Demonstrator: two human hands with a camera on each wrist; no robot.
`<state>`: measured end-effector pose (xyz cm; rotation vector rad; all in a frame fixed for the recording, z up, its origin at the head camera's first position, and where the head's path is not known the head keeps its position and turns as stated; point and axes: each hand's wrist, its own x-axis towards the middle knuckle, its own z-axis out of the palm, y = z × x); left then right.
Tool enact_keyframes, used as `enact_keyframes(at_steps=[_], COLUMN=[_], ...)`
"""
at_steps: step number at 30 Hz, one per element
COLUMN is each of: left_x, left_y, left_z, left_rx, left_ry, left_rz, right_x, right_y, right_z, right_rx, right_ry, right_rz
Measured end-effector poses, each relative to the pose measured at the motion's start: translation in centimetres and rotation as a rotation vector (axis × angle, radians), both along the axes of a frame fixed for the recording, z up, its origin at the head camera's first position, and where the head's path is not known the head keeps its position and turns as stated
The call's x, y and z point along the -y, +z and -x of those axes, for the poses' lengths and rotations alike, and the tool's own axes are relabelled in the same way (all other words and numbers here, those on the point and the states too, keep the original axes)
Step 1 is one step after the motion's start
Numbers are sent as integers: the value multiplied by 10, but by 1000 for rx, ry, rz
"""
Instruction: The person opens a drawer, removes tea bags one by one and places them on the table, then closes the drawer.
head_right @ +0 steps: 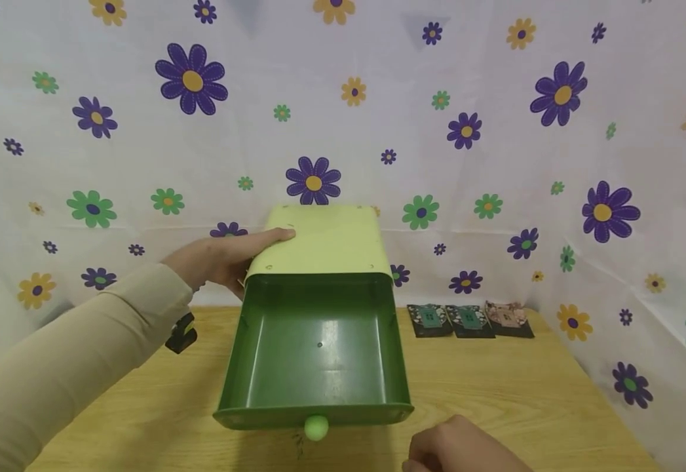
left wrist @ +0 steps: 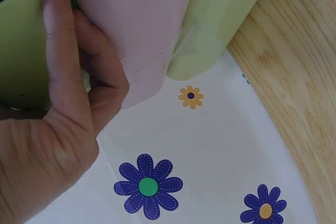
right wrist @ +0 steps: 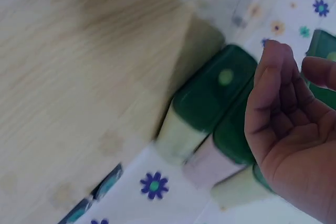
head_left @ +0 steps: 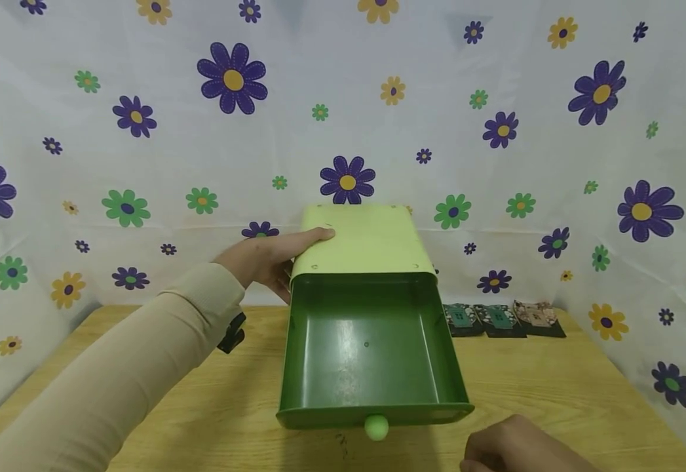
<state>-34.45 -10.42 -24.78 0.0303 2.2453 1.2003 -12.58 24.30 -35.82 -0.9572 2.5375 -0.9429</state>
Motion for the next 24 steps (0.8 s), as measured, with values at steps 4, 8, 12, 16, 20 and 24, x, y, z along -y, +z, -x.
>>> enact_keyframes(at_steps=[4,8,12,16,20,24], left_x=[0,2,3,2,1,1], left_y=[-2,-4,-4,-5,-3,-1], left_z=[0,0,-1,-1,-1,-1], left_rx=[4,3,2,5,-4,-15], left_ry=[1,3,6,-1,-5,-2], left_rz=[6,12,3,-7,5,12], right_x=[22,47,69,82,90,94], right_y=[-12,-12,-3,4,6,4], right_z=[-5,-5,-9,-14,-15,-17], right_rx=[-55,102,433,658,706,686], right_ry=[134,85,-87,-165,-190,-264], right_rz=[118,194,348,523,600,618])
